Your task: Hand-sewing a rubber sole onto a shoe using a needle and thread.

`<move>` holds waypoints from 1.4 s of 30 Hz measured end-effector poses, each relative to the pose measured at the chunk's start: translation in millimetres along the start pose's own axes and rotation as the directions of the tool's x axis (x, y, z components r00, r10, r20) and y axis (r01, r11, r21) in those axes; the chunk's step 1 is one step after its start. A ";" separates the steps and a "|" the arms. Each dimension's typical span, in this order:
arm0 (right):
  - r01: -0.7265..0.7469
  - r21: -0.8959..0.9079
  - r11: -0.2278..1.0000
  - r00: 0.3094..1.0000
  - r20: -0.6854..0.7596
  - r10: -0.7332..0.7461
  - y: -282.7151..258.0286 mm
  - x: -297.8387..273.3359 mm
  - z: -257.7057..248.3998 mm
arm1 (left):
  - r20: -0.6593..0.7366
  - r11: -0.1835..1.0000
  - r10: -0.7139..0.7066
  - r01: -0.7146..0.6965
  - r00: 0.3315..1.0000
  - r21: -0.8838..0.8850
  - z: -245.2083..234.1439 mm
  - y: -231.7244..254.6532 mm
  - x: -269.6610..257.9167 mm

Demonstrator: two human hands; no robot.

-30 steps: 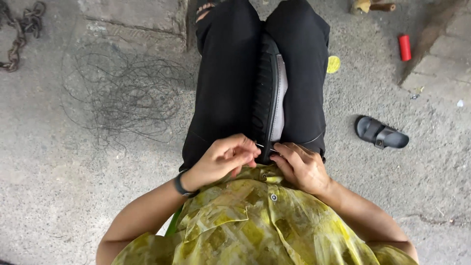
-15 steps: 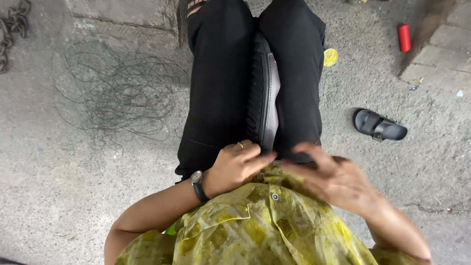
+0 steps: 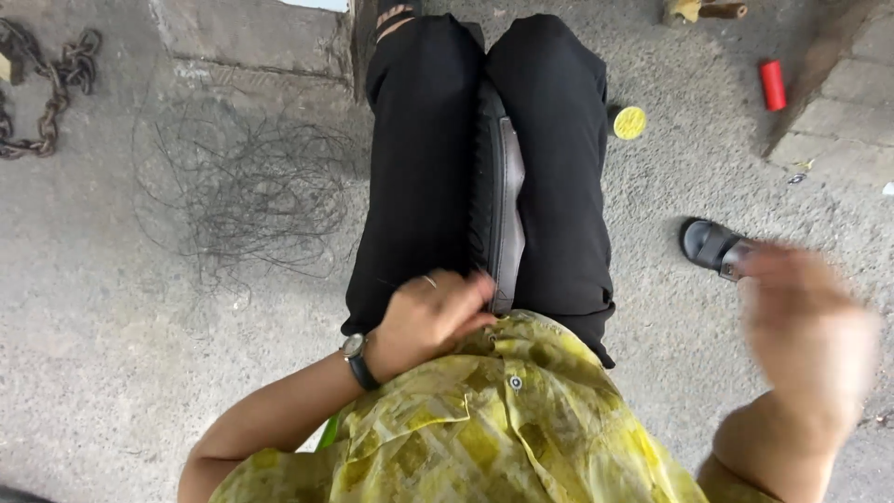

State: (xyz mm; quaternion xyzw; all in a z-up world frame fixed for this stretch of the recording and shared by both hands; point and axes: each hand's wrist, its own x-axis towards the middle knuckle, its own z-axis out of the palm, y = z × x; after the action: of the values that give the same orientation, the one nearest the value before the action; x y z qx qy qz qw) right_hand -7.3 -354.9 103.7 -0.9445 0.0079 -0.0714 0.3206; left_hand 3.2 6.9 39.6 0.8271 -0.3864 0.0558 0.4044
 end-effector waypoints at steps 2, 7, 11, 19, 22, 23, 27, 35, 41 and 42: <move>0.368 -0.140 0.919 0.726 0.660 -0.190 -11.8 3.1 20.1 | 0.191 0.889 -0.406 0.338 0.894 0.308 2.4 -2.9 0.1; 0.473 0.274 0.837 0.735 0.401 -0.547 -69.8 9.2 93.4 | 0.263 0.858 -0.393 0.454 0.881 -0.240 -9.5 -6.6 6.3; -0.057 0.466 0.883 0.781 0.571 -0.251 -58.8 -3.8 104.7 | 0.281 0.441 -0.411 0.458 0.868 -0.772 -48.0 -16.2 48.9; 0.153 0.360 0.921 0.822 0.471 -0.320 -71.6 17.0 116.8 | 0.261 0.277 -0.636 0.530 0.726 -0.801 -34.5 -78.6 81.7; 0.425 0.133 0.895 0.775 0.458 -0.436 -67.5 12.6 107.1 | -0.034 0.844 -0.483 0.455 0.875 -0.283 -50.4 -82.2 65.7; 0.519 0.051 0.853 0.743 0.467 -0.480 -65.4 10.5 103.4 | -0.157 0.944 -0.202 0.235 0.967 0.233 -55.1 -82.7 59.7; 0.569 0.032 0.822 0.730 0.440 -0.522 -62.8 10.2 103.2 | -0.016 0.987 -0.159 0.159 0.987 0.026 -35.8 -35.0 53.0; 0.645 -0.029 0.764 0.683 0.470 -0.559 -74.6 17.1 97.5 | 0.165 0.937 -0.326 0.342 0.931 -0.078 -5.9 -25.9 27.0; 0.708 -0.154 0.689 0.663 0.481 -0.574 -69.0 6.5 103.5 | 0.103 0.938 -0.290 0.304 0.951 -0.168 7.3 -37.4 21.7; 0.708 -0.153 0.689 0.662 0.483 -0.573 -59.1 -0.4 115.8 | 0.103 0.937 -0.292 0.306 0.951 -0.170 10.2 -40.1 21.8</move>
State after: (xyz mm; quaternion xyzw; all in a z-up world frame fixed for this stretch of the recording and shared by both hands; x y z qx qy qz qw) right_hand 6.7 -237.9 48.7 -0.9173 -0.3835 0.0148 0.1060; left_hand 43.6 1.7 16.5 0.8367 -0.2750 -0.0739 0.4677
